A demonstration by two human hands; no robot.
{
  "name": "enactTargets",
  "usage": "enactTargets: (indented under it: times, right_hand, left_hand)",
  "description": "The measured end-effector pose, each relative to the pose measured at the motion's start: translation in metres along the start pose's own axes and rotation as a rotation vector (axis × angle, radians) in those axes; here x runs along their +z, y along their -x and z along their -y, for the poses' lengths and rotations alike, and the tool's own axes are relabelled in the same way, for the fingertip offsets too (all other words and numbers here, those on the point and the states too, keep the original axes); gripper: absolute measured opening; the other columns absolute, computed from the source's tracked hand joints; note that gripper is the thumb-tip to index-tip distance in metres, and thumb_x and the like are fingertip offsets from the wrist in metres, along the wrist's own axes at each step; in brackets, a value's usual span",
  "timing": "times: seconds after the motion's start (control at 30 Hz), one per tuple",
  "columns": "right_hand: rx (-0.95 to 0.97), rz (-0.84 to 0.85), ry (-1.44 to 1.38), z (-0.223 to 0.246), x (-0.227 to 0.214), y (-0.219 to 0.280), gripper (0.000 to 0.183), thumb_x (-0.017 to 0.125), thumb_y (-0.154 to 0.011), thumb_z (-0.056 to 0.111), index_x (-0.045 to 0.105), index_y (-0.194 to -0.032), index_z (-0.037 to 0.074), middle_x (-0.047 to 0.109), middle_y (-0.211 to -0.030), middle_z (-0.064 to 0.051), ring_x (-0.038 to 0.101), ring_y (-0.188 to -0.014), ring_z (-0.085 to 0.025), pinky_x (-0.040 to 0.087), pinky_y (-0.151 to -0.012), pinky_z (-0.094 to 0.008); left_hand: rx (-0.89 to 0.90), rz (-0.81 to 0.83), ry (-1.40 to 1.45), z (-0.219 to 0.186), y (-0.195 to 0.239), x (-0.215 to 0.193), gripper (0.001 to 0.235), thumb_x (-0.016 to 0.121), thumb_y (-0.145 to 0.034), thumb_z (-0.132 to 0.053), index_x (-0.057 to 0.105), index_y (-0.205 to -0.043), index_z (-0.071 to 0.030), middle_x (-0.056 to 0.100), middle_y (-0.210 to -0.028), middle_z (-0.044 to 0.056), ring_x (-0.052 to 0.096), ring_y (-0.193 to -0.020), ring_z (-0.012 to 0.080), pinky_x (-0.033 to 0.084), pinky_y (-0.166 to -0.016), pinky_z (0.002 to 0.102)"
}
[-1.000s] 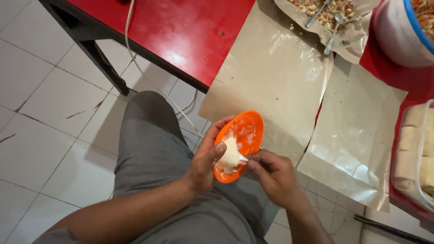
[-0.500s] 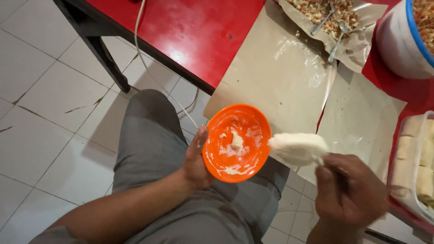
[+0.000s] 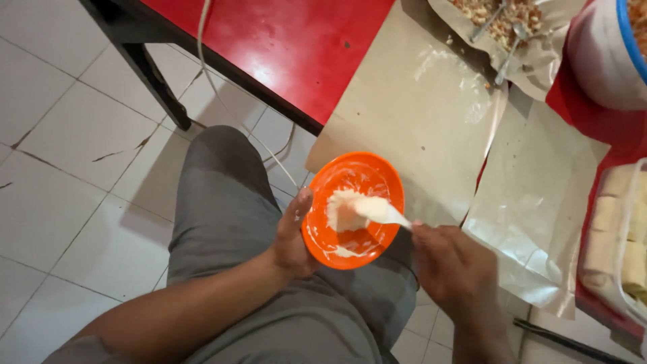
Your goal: The person scoops a vegetable filling onto a round wrapper, folds it into a roll, and places it in a container. They then mix a white paste in a small bowl using a spoon.
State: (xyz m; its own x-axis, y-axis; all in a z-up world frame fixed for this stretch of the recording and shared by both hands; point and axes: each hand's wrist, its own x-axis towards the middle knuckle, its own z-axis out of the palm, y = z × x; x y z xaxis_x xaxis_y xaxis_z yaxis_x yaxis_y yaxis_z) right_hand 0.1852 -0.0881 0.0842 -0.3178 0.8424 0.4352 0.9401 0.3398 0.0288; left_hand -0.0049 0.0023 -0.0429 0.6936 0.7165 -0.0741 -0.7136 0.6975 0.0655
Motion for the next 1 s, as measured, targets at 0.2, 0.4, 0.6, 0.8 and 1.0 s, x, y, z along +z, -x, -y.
enactTargets:
  times: [0.2,0.4,0.6,0.8,1.0]
  right_hand:
    - [0.169,-0.228,0.016,-0.015,0.006,0.034,0.009,0.065,-0.103,0.003,0.067,-0.112,0.001,0.076,-0.106,-0.012,0.072,-0.086,-0.028,0.056,-0.076,-0.033]
    - [0.147,0.139,0.090,-0.023,0.017,0.031,0.015,0.068,-0.097,0.015,0.075,-0.106,0.025,0.075,-0.098,0.005,0.071,-0.085,-0.016,0.052,-0.060,-0.033]
    - [0.654,0.821,0.247,-0.018,0.013,0.019,0.034,0.055,-0.090,0.045,0.067,-0.120,0.056,0.071,-0.121,0.021,0.066,-0.116,-0.011,0.056,-0.085,-0.035]
    - [0.210,-0.108,-0.006,-0.009,-0.005,0.016,0.012,0.066,-0.103,0.008,0.069,-0.114,0.004,0.075,-0.102,-0.010,0.068,-0.076,-0.021,0.051,-0.067,-0.030]
    - [0.024,0.103,-0.178,-0.012,0.008,0.005,0.015,0.064,-0.098,0.009,0.069,-0.112,0.010,0.075,-0.103,-0.006,0.073,-0.084,-0.021,0.056,-0.065,-0.033]
  left_hand:
    - [-0.027,0.151,0.009,-0.003,0.000,0.012,0.069,0.064,-0.096,-0.052,0.053,-0.142,-0.003,0.060,-0.139,0.017,0.059,-0.129,0.0347,0.051,-0.109,0.051]
    - [-0.012,0.122,0.002,-0.004,0.000,0.013,0.070,0.065,-0.095,-0.053,0.052,-0.141,-0.002,0.063,-0.135,0.018,0.062,-0.125,0.0338,0.053,-0.106,0.049]
    - [0.012,0.178,0.026,-0.003,-0.001,0.018,0.067,0.066,-0.097,-0.050,0.054,-0.142,-0.002,0.063,-0.137,0.017,0.062,-0.126,0.0335,0.053,-0.108,0.049]
    - [0.011,0.182,0.050,0.000,0.001,0.010,0.064,0.067,-0.098,-0.040,0.049,-0.144,-0.001,0.061,-0.137,0.020,0.061,-0.126,0.0353,0.053,-0.106,0.050]
    - [-0.004,0.144,-0.033,-0.005,-0.002,0.018,0.069,0.066,-0.095,-0.049,0.050,-0.142,-0.002,0.063,-0.133,0.018,0.062,-0.123,0.0348,0.055,-0.104,0.048]
